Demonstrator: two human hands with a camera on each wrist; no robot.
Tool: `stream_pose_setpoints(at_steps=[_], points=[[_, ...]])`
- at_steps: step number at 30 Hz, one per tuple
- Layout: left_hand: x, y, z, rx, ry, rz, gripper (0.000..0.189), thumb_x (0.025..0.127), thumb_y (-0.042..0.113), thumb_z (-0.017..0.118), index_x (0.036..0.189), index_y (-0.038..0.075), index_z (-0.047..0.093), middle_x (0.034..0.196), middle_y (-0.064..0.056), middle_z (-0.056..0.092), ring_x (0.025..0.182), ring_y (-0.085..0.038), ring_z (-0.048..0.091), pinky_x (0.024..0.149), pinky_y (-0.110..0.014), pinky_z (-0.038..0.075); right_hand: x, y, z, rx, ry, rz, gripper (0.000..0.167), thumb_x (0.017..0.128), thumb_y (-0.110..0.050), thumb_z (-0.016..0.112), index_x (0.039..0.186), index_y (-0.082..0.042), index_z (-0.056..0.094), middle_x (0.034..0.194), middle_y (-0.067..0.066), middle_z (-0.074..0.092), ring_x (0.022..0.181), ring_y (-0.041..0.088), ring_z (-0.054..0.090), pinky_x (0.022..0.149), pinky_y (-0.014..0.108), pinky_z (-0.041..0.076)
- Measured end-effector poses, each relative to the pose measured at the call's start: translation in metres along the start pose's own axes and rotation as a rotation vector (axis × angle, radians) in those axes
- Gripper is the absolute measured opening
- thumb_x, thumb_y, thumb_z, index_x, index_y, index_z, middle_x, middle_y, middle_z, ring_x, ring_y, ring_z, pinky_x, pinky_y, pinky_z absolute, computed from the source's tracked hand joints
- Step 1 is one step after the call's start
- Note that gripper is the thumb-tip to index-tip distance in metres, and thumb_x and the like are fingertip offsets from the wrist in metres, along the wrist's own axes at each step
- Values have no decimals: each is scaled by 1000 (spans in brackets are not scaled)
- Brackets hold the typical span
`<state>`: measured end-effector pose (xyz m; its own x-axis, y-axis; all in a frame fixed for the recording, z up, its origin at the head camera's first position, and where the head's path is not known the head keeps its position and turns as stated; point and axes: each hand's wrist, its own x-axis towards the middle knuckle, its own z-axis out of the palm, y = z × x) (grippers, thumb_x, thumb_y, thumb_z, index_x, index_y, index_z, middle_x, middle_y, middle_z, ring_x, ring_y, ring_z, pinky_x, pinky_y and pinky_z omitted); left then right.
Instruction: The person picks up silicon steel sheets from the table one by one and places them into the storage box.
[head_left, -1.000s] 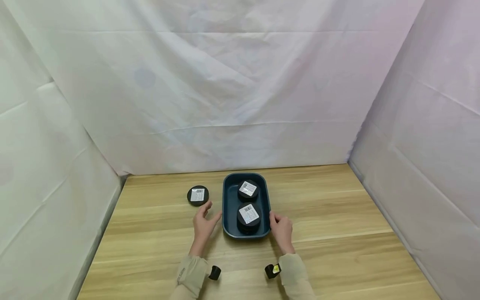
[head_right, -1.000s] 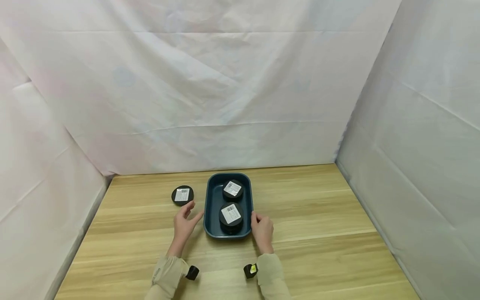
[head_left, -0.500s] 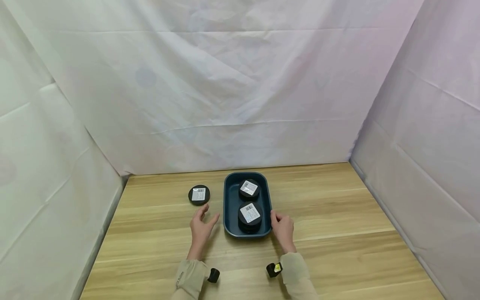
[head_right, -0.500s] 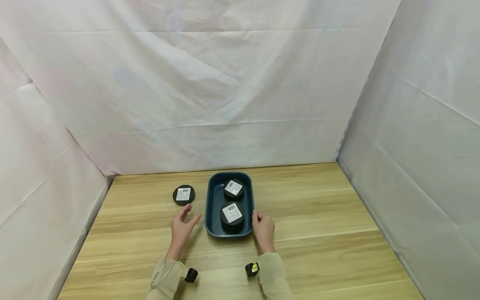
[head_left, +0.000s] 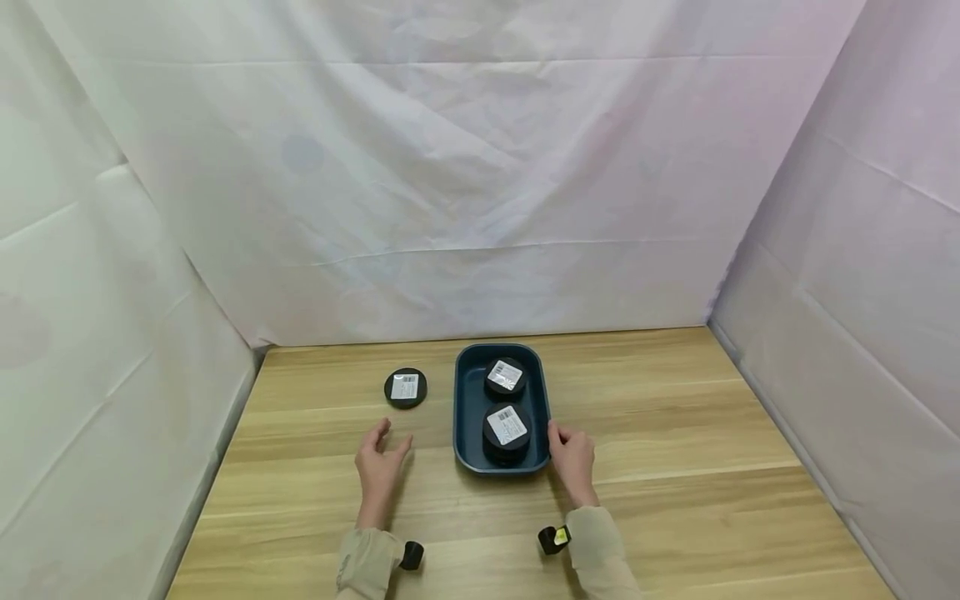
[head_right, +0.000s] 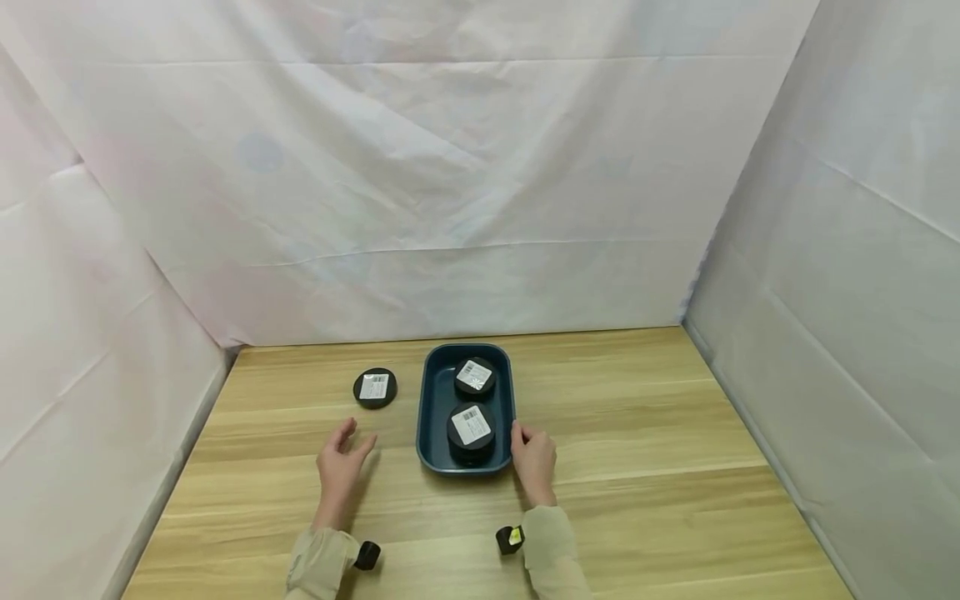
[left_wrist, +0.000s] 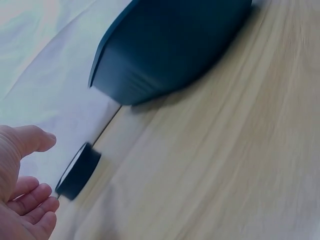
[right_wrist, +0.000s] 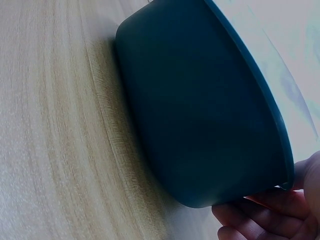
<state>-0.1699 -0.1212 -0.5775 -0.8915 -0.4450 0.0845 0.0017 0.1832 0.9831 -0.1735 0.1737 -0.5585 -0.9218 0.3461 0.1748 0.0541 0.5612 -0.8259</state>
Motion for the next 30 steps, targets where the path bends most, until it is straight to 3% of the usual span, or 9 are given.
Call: stream_pose_setpoints(at_steps=[6, 11, 16, 23, 30], points=[[2, -7, -9, 1, 11, -68, 55, 74, -6, 73, 124, -13, 51, 124, -28, 52, 118, -40, 48, 99, -40, 40, 0, 1, -3, 2, 2, 11, 50, 91, -18, 60, 44, -11, 43, 43, -9, 33, 44, 11, 34, 44, 25, 27], [4, -11, -11, -5, 21, -56, 55, 73, -7, 73, 123, -15, 51, 123, -30, 51, 118, -41, 48, 98, -40, 40, 0, 1, -5, -4, -3, 12, 50, 91, -17, 60, 44, -11, 42, 42, -11, 31, 44, 11, 33, 44, 25, 26], [10, -12, -6, 59, 36, -34, 58, 73, -3, 74, 124, -13, 50, 125, -29, 50, 119, -42, 47, 100, -42, 39, 1, 2, -4, -9, -9, 15, 51, 91, -18, 59, 45, -11, 41, 43, -10, 31, 44, 10, 33, 44, 24, 26], [32, -13, 2, 135, 42, -12, 69, 72, 5, 78, 130, -11, 44, 126, -26, 45, 120, -42, 43, 103, -47, 35, 1, 0, -4, 9, 4, 8, 52, 90, -16, 61, 44, -11, 39, 42, -10, 31, 43, 9, 32, 43, 23, 26], [58, -12, 11, 198, 14, 53, 81, 70, 15, 83, 133, -11, 40, 127, -24, 41, 121, -41, 41, 103, -46, 35, 0, -1, -1, 6, 1, -15, 51, 90, -16, 61, 43, -11, 40, 42, -11, 30, 43, 10, 33, 43, 24, 25]])
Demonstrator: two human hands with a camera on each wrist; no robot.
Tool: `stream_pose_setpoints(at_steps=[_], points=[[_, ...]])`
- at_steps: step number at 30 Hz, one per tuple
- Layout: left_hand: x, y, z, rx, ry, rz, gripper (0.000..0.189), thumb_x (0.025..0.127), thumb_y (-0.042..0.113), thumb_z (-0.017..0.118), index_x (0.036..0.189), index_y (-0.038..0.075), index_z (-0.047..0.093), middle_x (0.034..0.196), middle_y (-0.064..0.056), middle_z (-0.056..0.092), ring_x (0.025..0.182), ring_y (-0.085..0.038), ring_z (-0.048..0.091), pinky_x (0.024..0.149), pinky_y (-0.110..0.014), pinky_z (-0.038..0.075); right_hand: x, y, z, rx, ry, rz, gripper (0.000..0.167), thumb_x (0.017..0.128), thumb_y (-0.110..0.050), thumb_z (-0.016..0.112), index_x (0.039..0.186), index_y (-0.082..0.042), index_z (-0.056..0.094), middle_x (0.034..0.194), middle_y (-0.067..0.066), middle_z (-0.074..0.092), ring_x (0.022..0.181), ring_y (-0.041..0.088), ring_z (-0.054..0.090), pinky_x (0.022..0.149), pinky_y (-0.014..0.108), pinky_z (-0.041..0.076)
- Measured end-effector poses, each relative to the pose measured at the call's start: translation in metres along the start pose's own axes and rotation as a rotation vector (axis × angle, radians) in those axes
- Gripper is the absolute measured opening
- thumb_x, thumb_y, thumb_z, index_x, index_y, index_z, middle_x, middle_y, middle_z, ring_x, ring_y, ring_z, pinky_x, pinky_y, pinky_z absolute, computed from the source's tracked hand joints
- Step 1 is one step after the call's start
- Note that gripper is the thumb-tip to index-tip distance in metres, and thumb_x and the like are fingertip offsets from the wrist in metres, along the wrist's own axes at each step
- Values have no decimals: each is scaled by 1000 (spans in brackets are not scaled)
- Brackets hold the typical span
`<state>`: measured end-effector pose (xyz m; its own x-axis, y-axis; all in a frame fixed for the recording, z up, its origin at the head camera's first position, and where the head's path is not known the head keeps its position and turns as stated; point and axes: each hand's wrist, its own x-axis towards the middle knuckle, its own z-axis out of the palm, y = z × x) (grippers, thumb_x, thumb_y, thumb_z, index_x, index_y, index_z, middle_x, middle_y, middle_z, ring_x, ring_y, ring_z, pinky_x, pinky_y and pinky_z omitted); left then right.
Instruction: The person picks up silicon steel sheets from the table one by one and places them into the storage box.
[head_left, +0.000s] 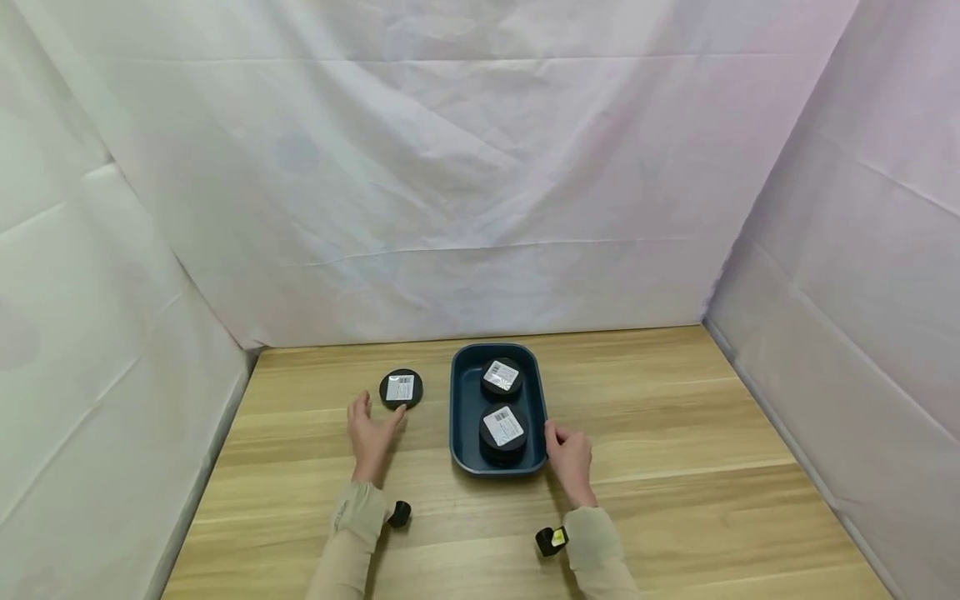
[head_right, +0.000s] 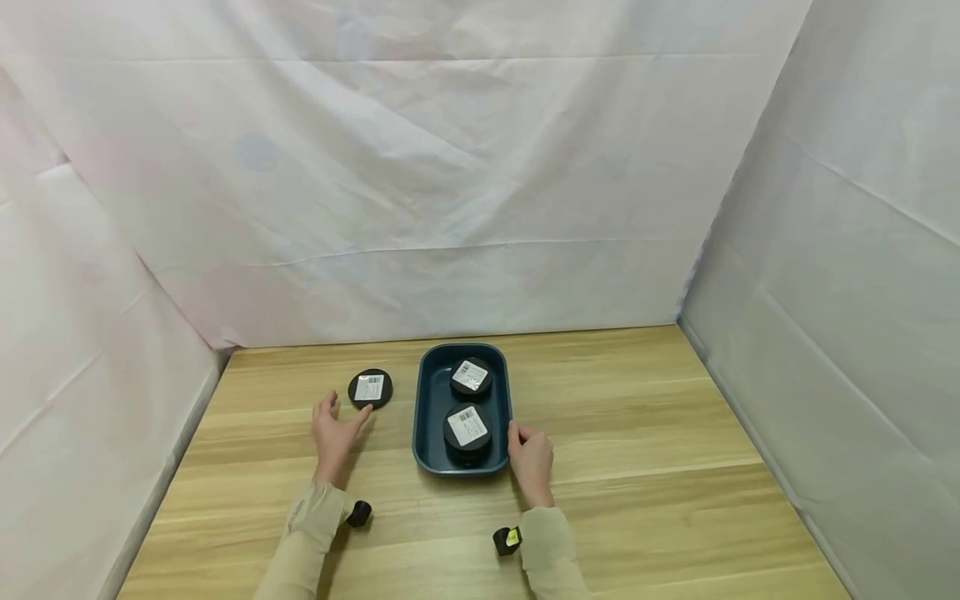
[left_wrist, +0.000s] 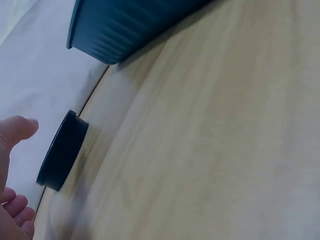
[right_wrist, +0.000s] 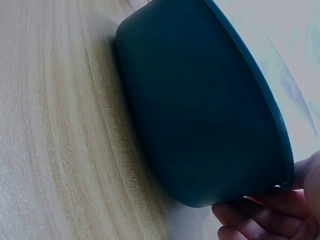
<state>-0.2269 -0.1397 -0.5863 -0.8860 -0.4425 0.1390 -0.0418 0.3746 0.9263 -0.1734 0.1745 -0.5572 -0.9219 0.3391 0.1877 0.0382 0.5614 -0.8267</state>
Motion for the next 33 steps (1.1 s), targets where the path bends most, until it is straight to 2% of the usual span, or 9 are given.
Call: stream_pose_setpoints(at_steps=[3, 10, 17, 33], points=[[8, -1, 6, 61, -19, 10, 88, 67, 21, 85, 135, -11, 38, 128, -25, 39, 119, -40, 40, 102, -48, 35, 0, 0, 1, 1, -7, -5, 51, 91, -16, 60, 44, -10, 41, 42, -11, 30, 43, 9, 33, 43, 23, 26], [19, -2, 14, 203, -96, -27, 97, 64, 27, 85, 138, -10, 33, 134, -27, 32, 125, -40, 29, 106, -50, 26, -1, 0, 2, -9, -11, -26, 51, 91, -16, 60, 44, -11, 40, 43, -11, 30, 42, 8, 31, 43, 22, 25], [24, 0, 19, 218, -113, -8, 87, 65, 29, 84, 132, -9, 42, 129, -25, 36, 121, -38, 31, 103, -51, 29, -1, -3, 0, 0, -7, -20, 51, 90, -14, 60, 44, -13, 38, 43, -10, 30, 43, 8, 31, 43, 22, 24], [28, 6, 19, 270, -125, -8, 85, 62, 28, 85, 127, -11, 45, 122, -25, 41, 115, -38, 35, 98, -50, 34, -1, -3, -1, -14, -23, -9, 50, 92, -17, 59, 46, -13, 38, 44, -11, 29, 44, 9, 31, 44, 22, 24]])
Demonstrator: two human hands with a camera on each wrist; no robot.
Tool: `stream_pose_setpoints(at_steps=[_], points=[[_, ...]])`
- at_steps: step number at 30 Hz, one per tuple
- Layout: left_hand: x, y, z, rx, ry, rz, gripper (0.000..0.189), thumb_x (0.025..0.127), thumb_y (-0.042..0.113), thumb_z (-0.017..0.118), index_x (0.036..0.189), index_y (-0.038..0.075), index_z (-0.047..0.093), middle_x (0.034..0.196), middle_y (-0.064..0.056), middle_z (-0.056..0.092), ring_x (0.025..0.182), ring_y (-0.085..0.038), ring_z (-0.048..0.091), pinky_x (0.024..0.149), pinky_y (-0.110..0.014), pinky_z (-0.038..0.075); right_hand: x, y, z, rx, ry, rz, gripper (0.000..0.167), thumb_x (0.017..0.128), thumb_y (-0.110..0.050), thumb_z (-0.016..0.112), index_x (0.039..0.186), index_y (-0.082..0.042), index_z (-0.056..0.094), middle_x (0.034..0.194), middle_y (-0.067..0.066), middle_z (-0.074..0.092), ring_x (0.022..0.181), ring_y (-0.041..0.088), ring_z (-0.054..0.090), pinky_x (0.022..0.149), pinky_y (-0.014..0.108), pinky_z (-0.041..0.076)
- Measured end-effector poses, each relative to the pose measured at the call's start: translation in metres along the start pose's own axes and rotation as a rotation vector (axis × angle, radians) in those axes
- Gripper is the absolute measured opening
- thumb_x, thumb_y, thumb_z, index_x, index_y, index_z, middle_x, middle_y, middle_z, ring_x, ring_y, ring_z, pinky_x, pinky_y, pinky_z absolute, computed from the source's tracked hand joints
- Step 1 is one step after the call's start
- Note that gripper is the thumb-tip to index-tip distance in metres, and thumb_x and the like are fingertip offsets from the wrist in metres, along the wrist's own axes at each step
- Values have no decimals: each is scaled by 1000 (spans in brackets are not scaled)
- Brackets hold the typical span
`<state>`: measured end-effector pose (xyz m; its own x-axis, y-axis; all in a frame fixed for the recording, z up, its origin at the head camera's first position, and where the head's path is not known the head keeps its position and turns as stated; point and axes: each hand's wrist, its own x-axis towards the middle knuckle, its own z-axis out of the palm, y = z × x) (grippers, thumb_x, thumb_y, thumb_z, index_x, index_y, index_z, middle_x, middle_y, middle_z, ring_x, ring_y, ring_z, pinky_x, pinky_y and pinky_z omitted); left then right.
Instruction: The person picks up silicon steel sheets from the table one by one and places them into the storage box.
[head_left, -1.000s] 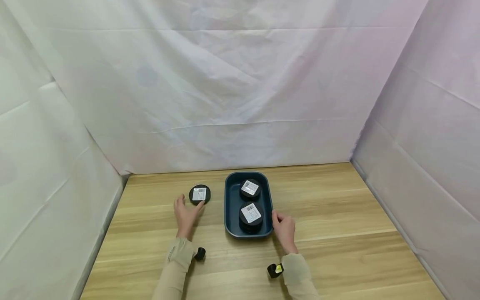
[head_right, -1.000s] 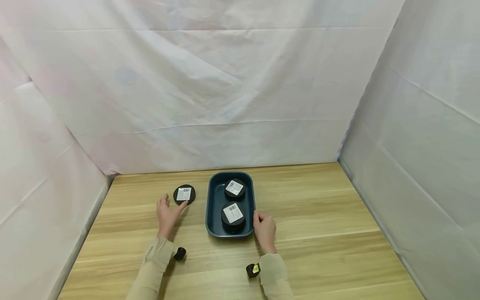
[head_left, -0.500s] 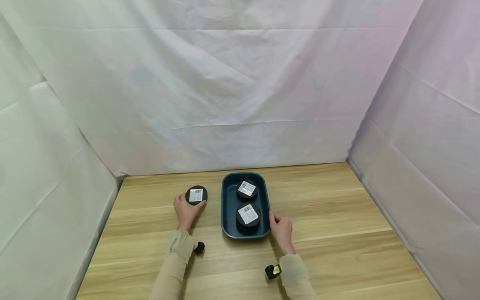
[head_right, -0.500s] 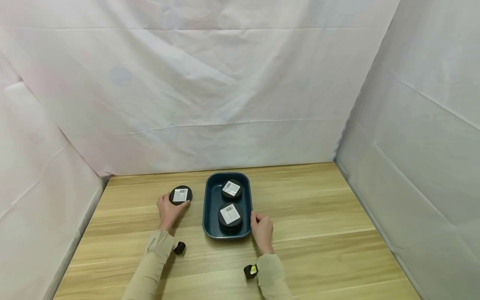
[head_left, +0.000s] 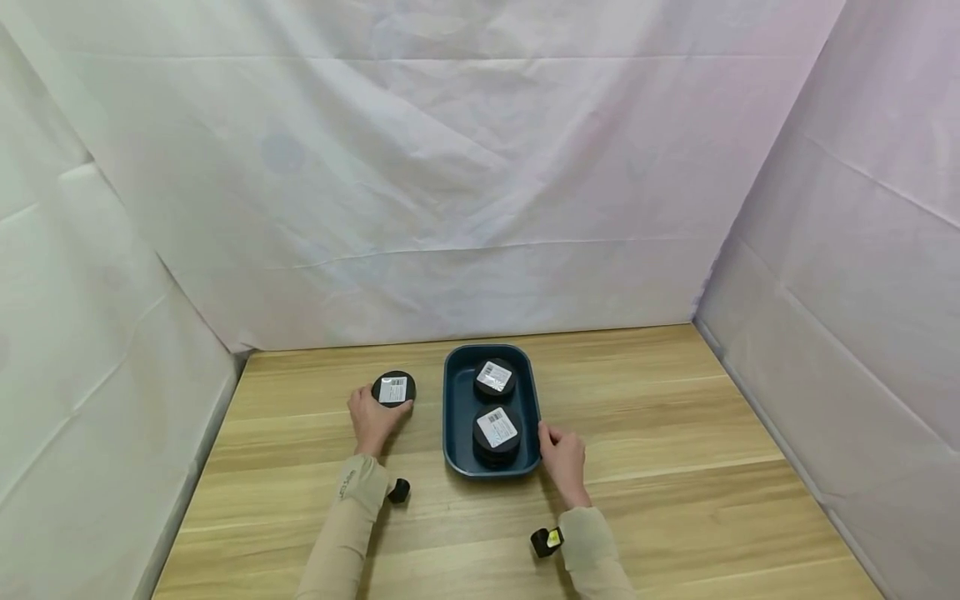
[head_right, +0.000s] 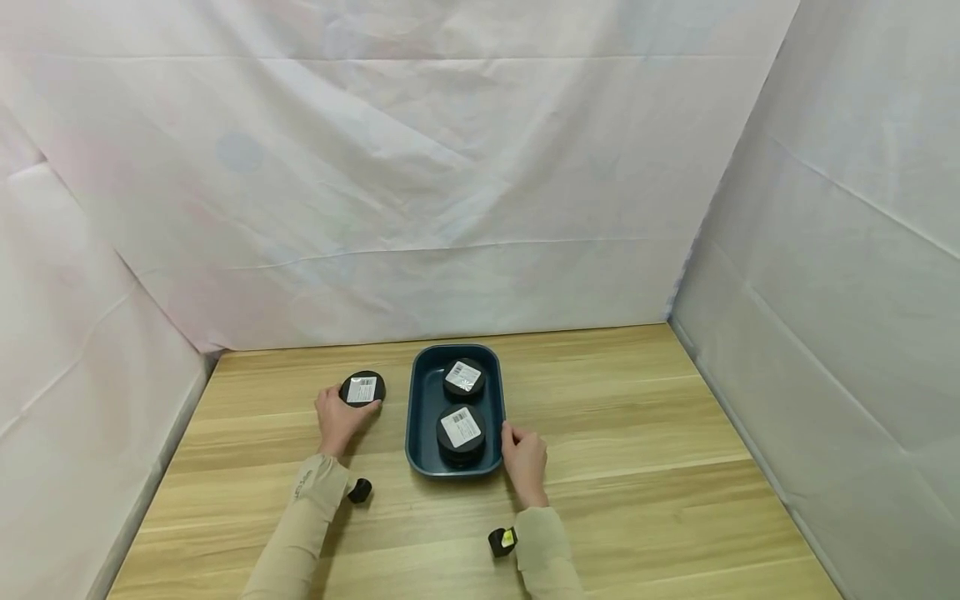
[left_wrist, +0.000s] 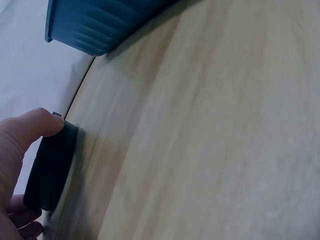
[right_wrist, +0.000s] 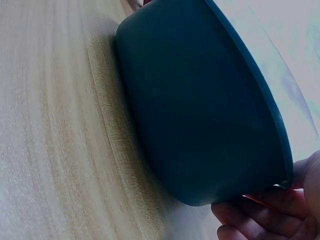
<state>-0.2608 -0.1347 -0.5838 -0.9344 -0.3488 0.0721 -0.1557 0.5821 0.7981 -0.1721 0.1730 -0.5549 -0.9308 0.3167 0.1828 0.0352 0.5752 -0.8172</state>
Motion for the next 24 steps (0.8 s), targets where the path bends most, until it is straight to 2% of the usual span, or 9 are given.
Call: stream_pose_setpoints(at_steps=[4, 6, 10, 13, 19, 24], points=[[-1, -1, -4, -15, 3, -15, 86, 62, 28, 85, 127, -11, 45, 122, -25, 42, 115, -37, 36, 98, -49, 36, 3, 2, -3, 13, -48, 36, 50, 91, -19, 60, 45, -10, 42, 43, -9, 35, 44, 9, 35, 43, 22, 27], [-1, 0, -6, -29, 4, -15, 85, 62, 27, 85, 127, -11, 45, 123, -24, 42, 116, -37, 36, 98, -49, 36, 7, 3, -6, 31, -96, 81, 47, 91, -20, 61, 48, -5, 51, 45, -7, 42, 44, 9, 41, 44, 21, 32], [-2, 4, -12, -84, 29, 19, 81, 61, 25, 85, 123, -12, 48, 119, -26, 44, 113, -38, 38, 97, -50, 36, 14, 6, -12, 117, -204, 184, 38, 90, -21, 62, 67, 8, 68, 57, 4, 60, 50, 12, 55, 50, 25, 49], [-1, 9, -16, -108, 54, 65, 77, 61, 24, 86, 118, -13, 51, 114, -26, 47, 110, -39, 40, 95, -50, 36, 19, 8, -15, 189, -255, 252, 35, 89, -21, 64, 78, 12, 70, 65, 7, 64, 55, 14, 58, 57, 34, 54], [-1, 29, -23, -97, 52, 121, 78, 60, 27, 85, 118, -13, 51, 112, -27, 49, 108, -40, 43, 93, -50, 36, 21, 10, -16, 218, -277, 309, 37, 88, -22, 65, 72, 11, 69, 62, 3, 62, 54, 11, 56, 63, 41, 55], [0, 52, -25, -115, 49, 168, 77, 59, 28, 84, 118, -12, 53, 112, -26, 49, 106, -39, 44, 90, -50, 38, 20, 10, -15, 227, -277, 301, 38, 89, -21, 64, 70, 12, 68, 61, 3, 61, 53, 11, 56, 59, 37, 55]])
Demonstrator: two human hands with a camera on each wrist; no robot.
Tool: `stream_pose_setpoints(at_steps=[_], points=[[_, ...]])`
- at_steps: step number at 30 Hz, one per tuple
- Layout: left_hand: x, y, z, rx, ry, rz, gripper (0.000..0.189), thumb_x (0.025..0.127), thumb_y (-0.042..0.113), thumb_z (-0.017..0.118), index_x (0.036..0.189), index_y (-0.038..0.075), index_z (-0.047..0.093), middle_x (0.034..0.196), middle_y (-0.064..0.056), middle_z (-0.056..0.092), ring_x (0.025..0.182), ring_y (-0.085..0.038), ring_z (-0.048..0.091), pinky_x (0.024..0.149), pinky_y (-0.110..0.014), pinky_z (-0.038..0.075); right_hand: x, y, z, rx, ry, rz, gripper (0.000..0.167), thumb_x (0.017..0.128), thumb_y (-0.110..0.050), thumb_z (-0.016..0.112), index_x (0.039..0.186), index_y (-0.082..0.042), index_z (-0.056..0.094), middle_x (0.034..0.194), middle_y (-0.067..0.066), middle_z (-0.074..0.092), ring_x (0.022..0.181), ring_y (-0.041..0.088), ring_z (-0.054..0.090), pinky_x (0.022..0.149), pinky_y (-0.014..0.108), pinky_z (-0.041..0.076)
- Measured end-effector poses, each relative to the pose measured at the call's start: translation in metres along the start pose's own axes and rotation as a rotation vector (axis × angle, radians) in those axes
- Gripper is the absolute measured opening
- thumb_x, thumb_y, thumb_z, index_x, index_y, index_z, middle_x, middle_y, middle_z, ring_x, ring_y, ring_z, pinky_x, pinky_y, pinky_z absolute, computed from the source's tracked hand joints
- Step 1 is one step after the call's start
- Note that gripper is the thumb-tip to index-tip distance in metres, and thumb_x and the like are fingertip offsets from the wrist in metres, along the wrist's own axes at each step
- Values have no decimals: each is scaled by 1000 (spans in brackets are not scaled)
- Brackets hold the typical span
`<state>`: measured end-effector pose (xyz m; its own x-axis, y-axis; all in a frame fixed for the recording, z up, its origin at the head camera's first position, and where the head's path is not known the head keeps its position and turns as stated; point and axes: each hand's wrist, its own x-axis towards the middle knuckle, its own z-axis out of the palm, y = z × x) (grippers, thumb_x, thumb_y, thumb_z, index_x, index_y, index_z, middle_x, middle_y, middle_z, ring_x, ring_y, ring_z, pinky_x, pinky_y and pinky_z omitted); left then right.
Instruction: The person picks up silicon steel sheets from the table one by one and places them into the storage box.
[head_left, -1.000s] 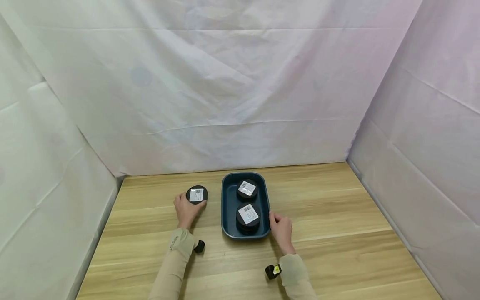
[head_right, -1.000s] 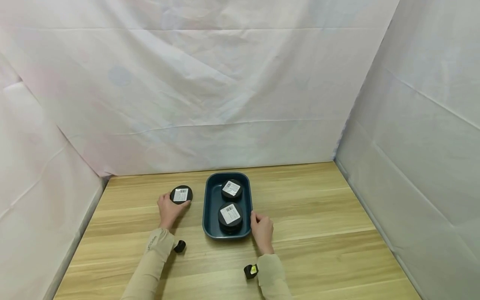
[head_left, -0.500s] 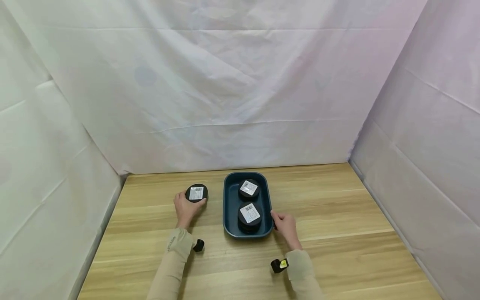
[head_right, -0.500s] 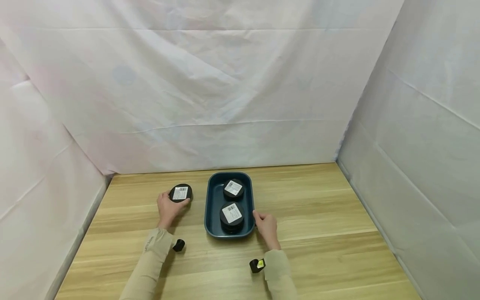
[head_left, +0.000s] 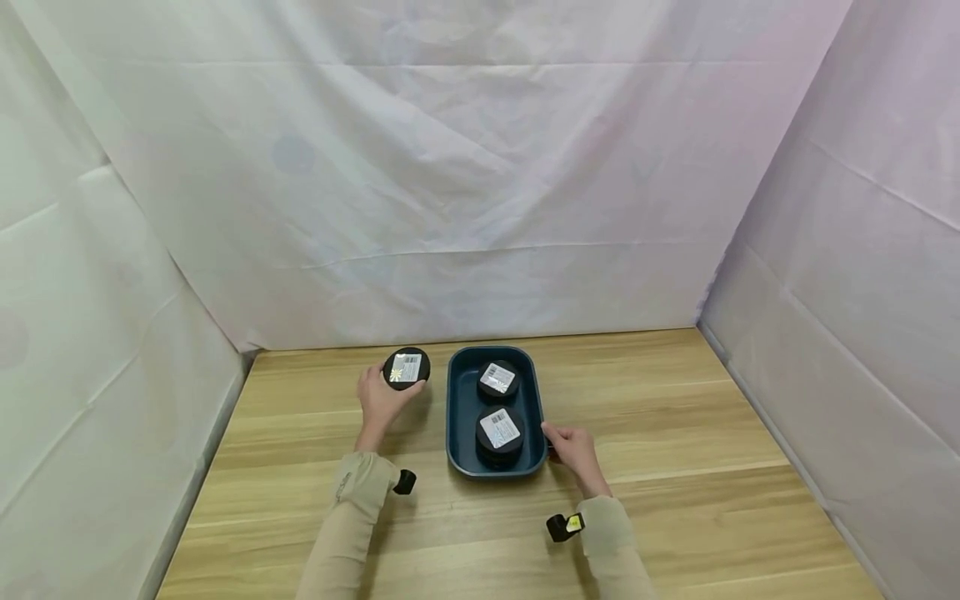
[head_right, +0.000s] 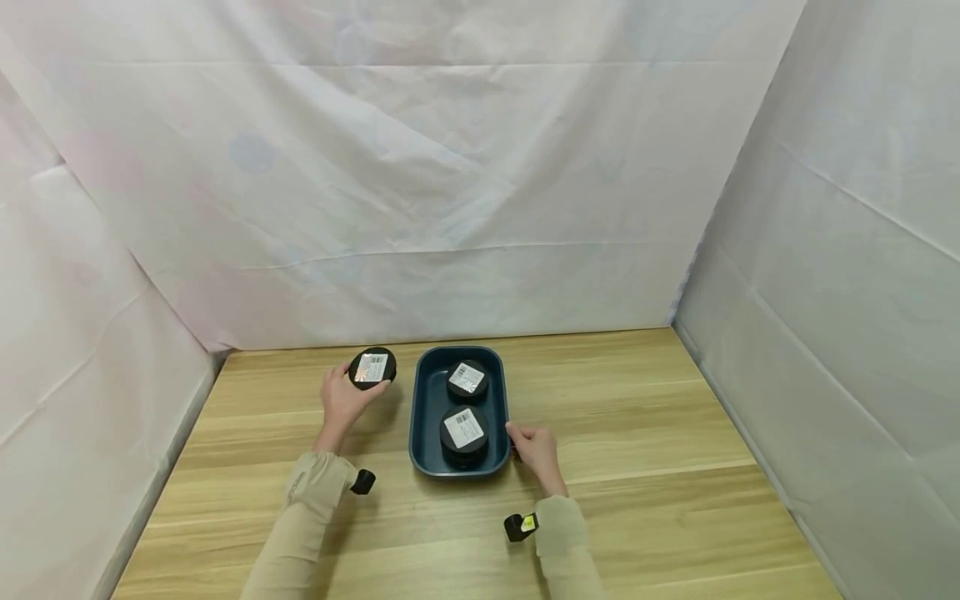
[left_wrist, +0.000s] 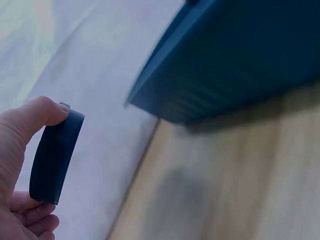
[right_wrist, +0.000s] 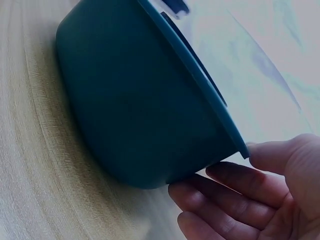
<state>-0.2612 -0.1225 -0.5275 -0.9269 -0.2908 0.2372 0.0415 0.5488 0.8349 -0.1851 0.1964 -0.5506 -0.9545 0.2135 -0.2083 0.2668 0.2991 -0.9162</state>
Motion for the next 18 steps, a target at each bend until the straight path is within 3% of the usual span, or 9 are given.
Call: stream_pose_setpoints(at_steps=[6, 11, 18], points=[[6, 24, 12, -40, 17, 74, 73, 58, 26, 86, 113, -11, 56, 108, -25, 51, 103, -39, 46, 89, -50, 38, 0, 0, 1, 6, 1, -13, 38, 90, -19, 64, 72, 15, 67, 60, 5, 62, 51, 9, 55, 52, 26, 51], [9, 40, 22, -46, -33, 80, 74, 58, 25, 87, 116, -9, 55, 112, -25, 50, 105, -39, 46, 90, -50, 39, 0, 0, 1, 5, 3, -19, 38, 90, -19, 64, 75, 15, 68, 62, 6, 63, 52, 10, 56, 52, 28, 52], [7, 60, 33, -37, -61, 140, 74, 59, 29, 85, 115, -10, 56, 111, -24, 51, 103, -39, 48, 88, -50, 42, -1, -1, 2, 25, 9, -8, 36, 90, -20, 64, 78, 14, 69, 59, 2, 59, 51, 10, 54, 53, 30, 53]])
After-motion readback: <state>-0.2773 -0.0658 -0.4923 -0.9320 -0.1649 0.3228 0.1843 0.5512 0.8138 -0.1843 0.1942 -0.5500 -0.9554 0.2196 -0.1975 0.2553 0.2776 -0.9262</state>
